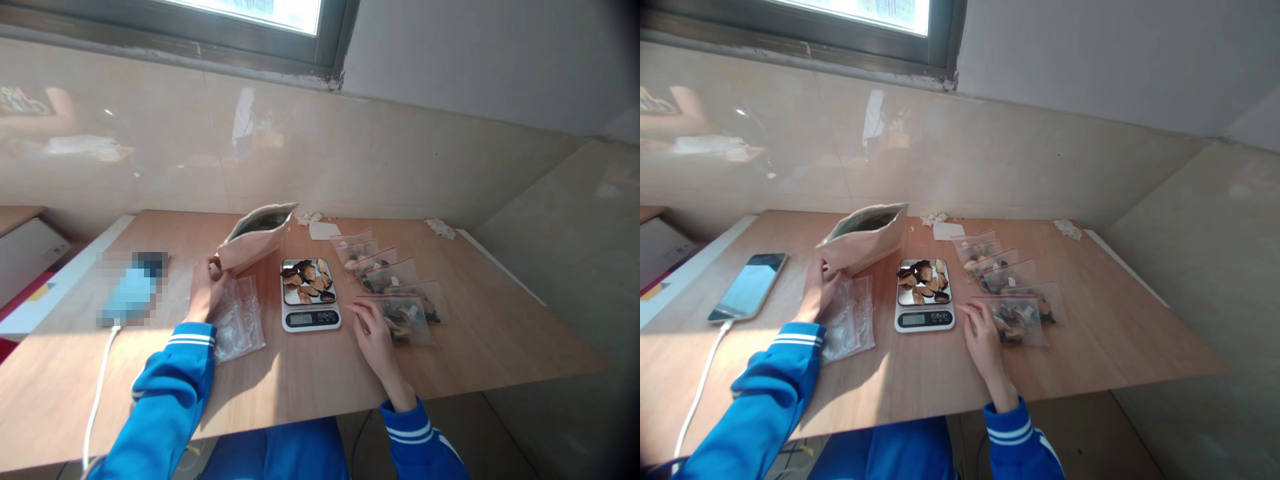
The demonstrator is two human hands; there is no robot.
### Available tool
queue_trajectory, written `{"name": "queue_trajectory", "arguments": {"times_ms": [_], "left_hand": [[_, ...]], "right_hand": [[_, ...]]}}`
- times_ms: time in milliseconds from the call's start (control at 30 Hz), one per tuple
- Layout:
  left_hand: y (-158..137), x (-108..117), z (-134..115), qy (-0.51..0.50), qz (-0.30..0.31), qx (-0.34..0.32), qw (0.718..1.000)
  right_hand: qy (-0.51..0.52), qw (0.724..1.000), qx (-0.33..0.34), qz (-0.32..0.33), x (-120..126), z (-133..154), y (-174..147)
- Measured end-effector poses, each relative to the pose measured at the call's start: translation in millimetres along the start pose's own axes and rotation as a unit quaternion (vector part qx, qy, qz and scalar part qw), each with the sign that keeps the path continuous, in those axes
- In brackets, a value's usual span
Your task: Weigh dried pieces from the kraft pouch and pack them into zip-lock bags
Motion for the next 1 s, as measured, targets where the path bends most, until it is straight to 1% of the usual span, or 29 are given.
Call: {"name": "queue_trajectory", "arguments": {"times_ms": [100, 200, 300, 367, 433, 533, 667, 767, 800, 867, 933, 1000], "left_hand": [[0.2, 1.6, -3.0, -0.036, -0.030, 0.010, 0.999], [0.5, 3.2, -3.1, -0.054, -0.041, 0.028, 0.997], [0.8, 2.2, 0.4, -0.058, -0.028, 0.041, 0.997], [1.4, 1.1, 1.8, -0.064, -0.038, 0.020, 0.997], [1.9, 1.1, 1.1, -0.070, -0.076, -0.022, 0.994], [1.1, 4.4, -2.0, -0.087, -0.159, -0.072, 0.981], [-2.5, 14.2, -7.6, -0.081, -0.251, -0.083, 0.961], [-5.8, 22.0, -13.4, -0.062, -0.294, -0.097, 0.949], [-6.5, 23.4, -15.3, -0.060, -0.296, -0.109, 0.947], [-7.0, 22.9, -18.1, -0.062, -0.277, -0.137, 0.949], [-6.5, 18.4, -18.7, -0.064, -0.233, -0.156, 0.958], [-6.0, 12.4, -16.9, -0.060, -0.193, -0.150, 0.968]], "right_hand": [[-0.011, 1.000, -0.004, -0.012, -0.3, -9.5, -8.2], [-0.016, 1.000, 0.002, -0.022, -3.9, -12.8, -10.7], [-0.025, 0.999, 0.013, -0.021, -11.7, -8.4, -7.8], [-0.044, 0.999, 0.023, -0.010, -18.4, -2.0, -3.8], [-0.065, 0.997, 0.031, 0.006, -24.2, 4.7, 0.6], [-0.072, 0.997, 0.026, 0.016, -26.8, 10.9, 4.9], [-0.060, 0.998, 0.012, -0.007, -22.3, 12.9, 2.2], [-0.059, 0.998, 0.016, 0.001, -23.6, 16.6, -2.3], [-0.066, 0.998, 0.018, 0.012, -25.5, 18.7, -3.0], [-0.089, 0.995, 0.020, 0.032, -30.0, 23.4, -3.0], [-0.109, 0.993, 0.019, 0.041, -33.2, 27.6, -1.5], [-0.111, 0.993, 0.014, 0.037, -34.1, 30.5, 0.3]]}}
Point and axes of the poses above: each hand's wrist, its own y-axis towards the middle knuckle, its own x-axis out of the back of the hand, z = x × y, the point moved 3 cm from there along y, towards the middle knuckle, and after that the axes turned 15 degrees about -x, right-handed, at the moved point
